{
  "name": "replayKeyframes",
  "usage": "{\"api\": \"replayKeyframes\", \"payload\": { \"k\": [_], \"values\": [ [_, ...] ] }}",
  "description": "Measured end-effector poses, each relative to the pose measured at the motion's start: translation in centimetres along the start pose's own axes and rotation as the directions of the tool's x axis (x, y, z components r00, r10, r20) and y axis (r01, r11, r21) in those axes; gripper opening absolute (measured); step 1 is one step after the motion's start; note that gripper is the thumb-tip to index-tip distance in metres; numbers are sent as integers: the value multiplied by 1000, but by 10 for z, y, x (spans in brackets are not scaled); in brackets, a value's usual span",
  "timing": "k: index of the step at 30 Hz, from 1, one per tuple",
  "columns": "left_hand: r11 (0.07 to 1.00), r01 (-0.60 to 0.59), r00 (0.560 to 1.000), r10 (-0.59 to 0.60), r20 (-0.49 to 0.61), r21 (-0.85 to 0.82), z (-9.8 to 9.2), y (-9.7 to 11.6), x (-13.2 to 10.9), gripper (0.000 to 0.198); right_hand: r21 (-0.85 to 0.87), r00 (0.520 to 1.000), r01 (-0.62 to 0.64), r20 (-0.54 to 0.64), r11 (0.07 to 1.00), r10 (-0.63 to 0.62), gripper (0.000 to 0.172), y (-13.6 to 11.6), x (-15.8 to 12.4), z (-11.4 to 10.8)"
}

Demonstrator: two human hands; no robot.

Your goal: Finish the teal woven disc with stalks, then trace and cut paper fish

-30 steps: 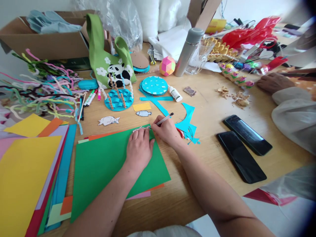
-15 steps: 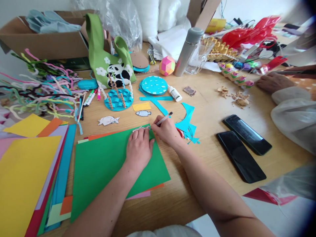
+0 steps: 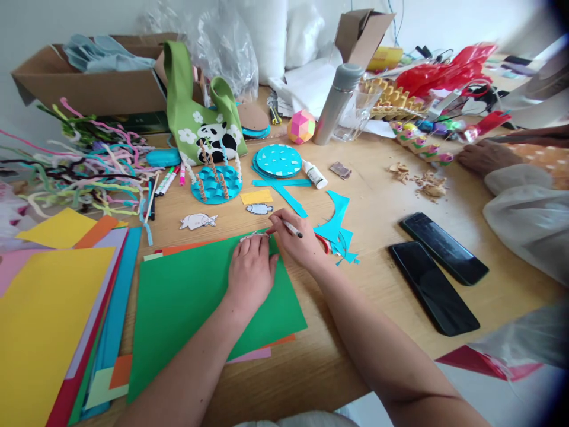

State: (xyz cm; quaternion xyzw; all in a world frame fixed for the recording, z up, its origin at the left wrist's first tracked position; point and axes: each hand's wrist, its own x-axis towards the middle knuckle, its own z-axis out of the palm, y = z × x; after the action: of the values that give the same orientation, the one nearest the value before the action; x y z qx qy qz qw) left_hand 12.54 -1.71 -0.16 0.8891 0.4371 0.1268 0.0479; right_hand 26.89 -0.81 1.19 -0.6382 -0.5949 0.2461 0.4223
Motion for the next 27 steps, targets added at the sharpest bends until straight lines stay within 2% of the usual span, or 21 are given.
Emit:
{"api": "replayKeyframes", "payload": {
  "k": [5, 11, 18, 27],
  "values": [
    [1000, 4, 1000, -4, 3, -10, 0, 0, -1, 41, -217, 998, 70, 25, 974, -66, 20, 1, 0, 1],
    [998, 15, 1000, -17, -21, -63, 1, -2, -2, 41, -337, 993, 100, 92, 936, -73, 20, 0, 1, -1],
    [958, 57, 994, -81, -78, -281, -2, -12, -1, 69, -353, 992, 95, 107, 931, -61, 15, 3, 2, -1],
    [878, 143, 982, -183, -46, -458, -2, -28, 5, 64, -293, 990, 124, 101, 948, -98, 11, 6, 2, 0]
  ]
}}
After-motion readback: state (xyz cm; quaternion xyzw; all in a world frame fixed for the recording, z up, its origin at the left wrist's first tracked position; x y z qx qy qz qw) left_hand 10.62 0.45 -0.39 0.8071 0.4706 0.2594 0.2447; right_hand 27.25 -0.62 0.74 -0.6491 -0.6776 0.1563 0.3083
